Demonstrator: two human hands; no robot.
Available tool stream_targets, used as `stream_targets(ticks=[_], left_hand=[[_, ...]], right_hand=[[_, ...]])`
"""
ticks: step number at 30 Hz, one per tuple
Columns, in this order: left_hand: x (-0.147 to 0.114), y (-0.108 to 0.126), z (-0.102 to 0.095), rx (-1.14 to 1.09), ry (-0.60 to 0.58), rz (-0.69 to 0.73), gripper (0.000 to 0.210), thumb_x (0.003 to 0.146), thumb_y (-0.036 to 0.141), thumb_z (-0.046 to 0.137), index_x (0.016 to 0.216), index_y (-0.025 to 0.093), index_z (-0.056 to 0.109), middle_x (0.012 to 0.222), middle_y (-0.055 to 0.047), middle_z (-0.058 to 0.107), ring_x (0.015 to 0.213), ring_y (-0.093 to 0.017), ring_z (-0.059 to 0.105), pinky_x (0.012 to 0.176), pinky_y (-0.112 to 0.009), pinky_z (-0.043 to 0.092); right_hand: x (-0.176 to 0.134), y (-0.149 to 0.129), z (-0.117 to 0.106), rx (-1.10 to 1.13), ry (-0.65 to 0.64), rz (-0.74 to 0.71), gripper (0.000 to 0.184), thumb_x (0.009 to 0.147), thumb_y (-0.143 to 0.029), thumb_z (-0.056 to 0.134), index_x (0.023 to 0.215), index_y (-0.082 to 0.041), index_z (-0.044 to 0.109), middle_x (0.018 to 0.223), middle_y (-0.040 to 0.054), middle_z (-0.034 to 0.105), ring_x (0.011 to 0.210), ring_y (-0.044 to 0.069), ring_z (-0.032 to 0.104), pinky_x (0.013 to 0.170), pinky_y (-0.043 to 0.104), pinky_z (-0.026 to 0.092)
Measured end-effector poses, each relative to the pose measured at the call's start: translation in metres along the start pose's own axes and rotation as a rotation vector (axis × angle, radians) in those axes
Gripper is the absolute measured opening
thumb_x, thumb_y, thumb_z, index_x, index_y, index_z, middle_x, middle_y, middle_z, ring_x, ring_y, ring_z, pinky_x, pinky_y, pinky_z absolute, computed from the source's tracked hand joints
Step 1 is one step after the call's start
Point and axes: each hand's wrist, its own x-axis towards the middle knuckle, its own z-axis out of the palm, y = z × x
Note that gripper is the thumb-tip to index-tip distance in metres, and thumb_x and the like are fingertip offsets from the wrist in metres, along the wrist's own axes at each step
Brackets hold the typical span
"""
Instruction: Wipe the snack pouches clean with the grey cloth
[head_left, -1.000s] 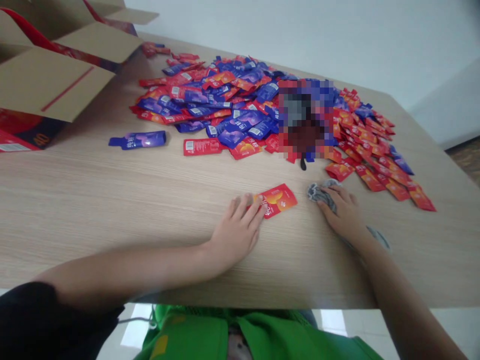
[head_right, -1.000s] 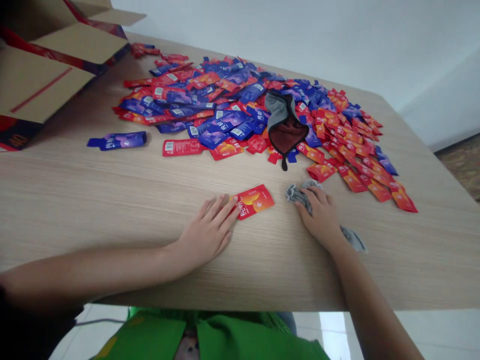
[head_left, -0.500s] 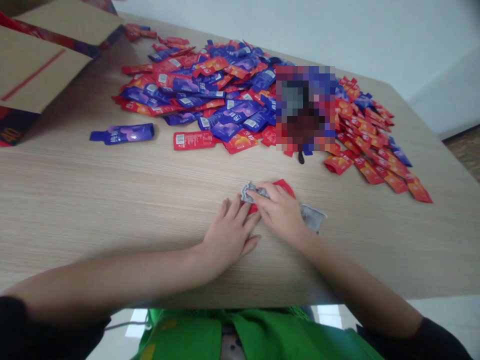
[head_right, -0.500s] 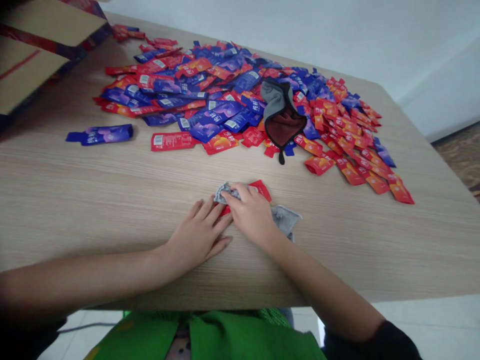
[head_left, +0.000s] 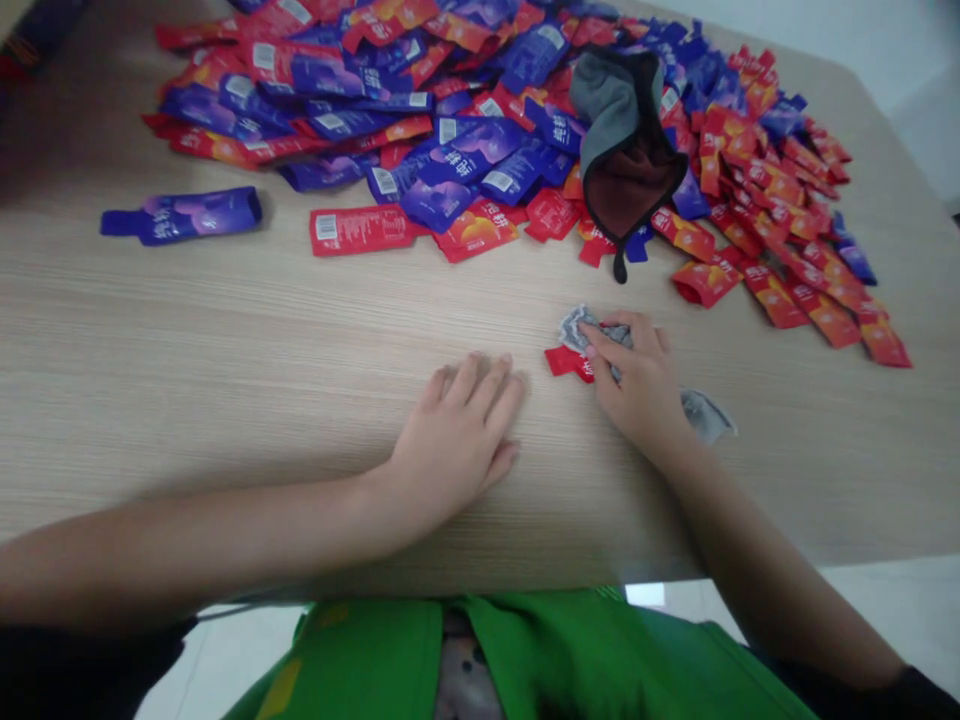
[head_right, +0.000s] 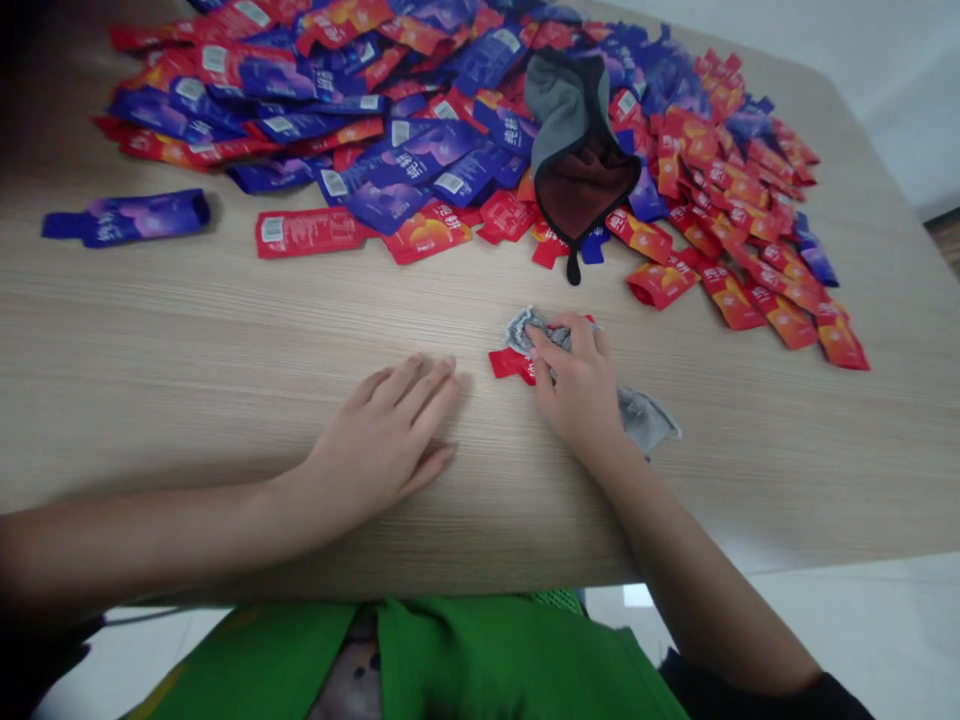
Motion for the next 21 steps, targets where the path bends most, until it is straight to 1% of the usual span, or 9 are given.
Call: stream_targets(ticks=[2,5,7,10,12,17,19,21], left_hand=[[0.003,0.0,0.003,0.0,0.049,0.002,0.065,0.092,0.038,0.052,0.15,0.013,0.035,0.158,-0.017,0.03,0.141,-0.042,0.031,0.109,-0.055,0.036],[0.008,0.001,0.011,-0.003,0.088,0.093,0.064,0.095,0.037,0.047,0.153,0.015,0.029,0.162,-0.012,0.024,0.145,-0.04,0.023,0.114,-0.057,0.029],[0.009,0.002,0.017,-0.011,0.077,0.129,0.064,0.096,0.038,0.042,0.153,0.013,0.028,0.16,-0.012,0.027,0.145,-0.039,0.024,0.115,-0.057,0.027],[0.009,0.003,0.02,-0.006,0.058,0.1,0.066,0.097,0.043,0.04,0.152,0.007,0.029,0.156,-0.016,0.035,0.142,-0.039,0.03,0.115,-0.055,0.028],[0.008,0.004,0.019,0.001,0.055,0.075,0.065,0.097,0.044,0.04,0.15,0.006,0.034,0.154,-0.016,0.038,0.142,-0.039,0.031,0.115,-0.054,0.03],[0.007,0.005,0.017,0.007,0.054,0.037,0.061,0.096,0.044,0.041,0.147,0.009,0.042,0.152,-0.015,0.041,0.141,-0.04,0.032,0.112,-0.054,0.034],[0.007,0.006,0.018,0.021,0.065,0.042,0.058,0.097,0.04,0.039,0.147,0.01,0.042,0.154,-0.014,0.039,0.14,-0.041,0.033,0.11,-0.056,0.036],[0.007,0.006,0.018,0.031,0.072,0.046,0.056,0.097,0.036,0.038,0.147,0.011,0.041,0.155,-0.013,0.037,0.14,-0.04,0.034,0.109,-0.059,0.036]], right_hand=[[-0.001,-0.007,0.002,0.02,-0.003,0.008,0.038,0.094,-0.025,0.043,0.123,-0.021,0.067,0.12,0.0144,0.053,0.107,0.031,0.051,0.091,0.051,0.043],[0.0,-0.026,0.006,0.097,-0.008,-0.024,0.038,0.093,-0.022,0.044,0.123,-0.023,0.067,0.12,0.0126,0.052,0.109,0.03,0.05,0.092,0.049,0.043],[0.002,-0.04,0.008,0.167,-0.017,-0.05,0.038,0.092,-0.02,0.044,0.123,-0.024,0.066,0.12,0.012,0.053,0.11,0.029,0.049,0.093,0.049,0.044],[0.006,-0.055,0.01,0.23,-0.039,-0.066,0.038,0.093,-0.019,0.045,0.123,-0.023,0.066,0.119,0.0123,0.054,0.111,0.028,0.05,0.095,0.048,0.044],[0.007,-0.06,0.009,0.235,-0.057,-0.073,0.037,0.093,-0.019,0.044,0.124,-0.022,0.066,0.119,0.0127,0.054,0.111,0.028,0.05,0.095,0.048,0.044],[0.006,-0.06,0.005,0.154,-0.089,-0.067,0.038,0.094,-0.021,0.044,0.126,-0.023,0.065,0.123,0.0124,0.055,0.111,0.029,0.049,0.092,0.048,0.045],[0.006,-0.053,0.002,0.105,-0.084,-0.046,0.038,0.095,-0.023,0.045,0.126,-0.023,0.065,0.123,0.0122,0.055,0.11,0.03,0.049,0.092,0.048,0.045],[0.008,-0.041,0.0,0.064,-0.058,-0.001,0.038,0.095,-0.025,0.044,0.126,-0.024,0.065,0.124,0.0127,0.055,0.109,0.031,0.05,0.091,0.049,0.045]])
